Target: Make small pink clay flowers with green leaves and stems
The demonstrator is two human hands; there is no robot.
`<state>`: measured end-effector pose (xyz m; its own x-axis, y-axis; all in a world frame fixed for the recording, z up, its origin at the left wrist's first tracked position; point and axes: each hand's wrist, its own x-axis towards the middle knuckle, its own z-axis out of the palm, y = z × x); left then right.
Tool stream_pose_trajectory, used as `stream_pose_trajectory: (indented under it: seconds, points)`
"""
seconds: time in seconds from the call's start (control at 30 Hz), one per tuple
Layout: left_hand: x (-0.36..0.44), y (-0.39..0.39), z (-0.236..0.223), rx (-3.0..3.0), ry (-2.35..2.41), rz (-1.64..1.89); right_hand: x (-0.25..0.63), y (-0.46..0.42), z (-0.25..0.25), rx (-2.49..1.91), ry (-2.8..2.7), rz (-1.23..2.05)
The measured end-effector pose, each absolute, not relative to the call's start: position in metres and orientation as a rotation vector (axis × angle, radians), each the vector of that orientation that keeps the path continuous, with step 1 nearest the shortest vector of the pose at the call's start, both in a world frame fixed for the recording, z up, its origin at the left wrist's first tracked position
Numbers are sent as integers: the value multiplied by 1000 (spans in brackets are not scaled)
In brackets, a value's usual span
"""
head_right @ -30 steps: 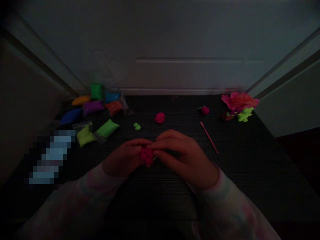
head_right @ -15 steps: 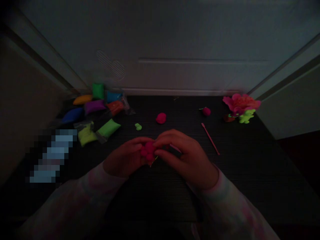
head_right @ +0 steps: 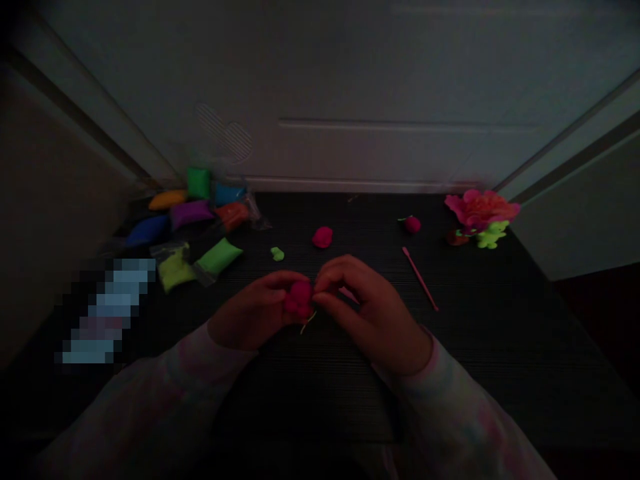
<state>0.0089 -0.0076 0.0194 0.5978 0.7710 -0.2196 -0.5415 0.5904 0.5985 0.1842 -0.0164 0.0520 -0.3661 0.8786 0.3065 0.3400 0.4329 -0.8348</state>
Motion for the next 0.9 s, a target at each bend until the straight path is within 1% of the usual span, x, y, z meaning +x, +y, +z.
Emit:
stream_pose_trajectory:
  seconds: [0.2, 0.37, 0.53, 0.73, 0.9]
  points:
    - [4, -1, 23, 459, 554, 859, 184, -15, 46, -1096, -1554, 981]
    - [-1, 7, 25, 353, 596, 913, 182, -11, 42, -1161, -1456, 1075]
    - [-8, 12, 31, 329, 667, 1040, 182, -8, 35, -1207, -1492, 1101]
    - [-22, 23, 39, 486, 776, 1355, 176, -7, 27, -1257, -1579, 1154]
    - [-33, 29, 40, 442, 809, 1473, 166, -6, 25, -1316, -1858, 994]
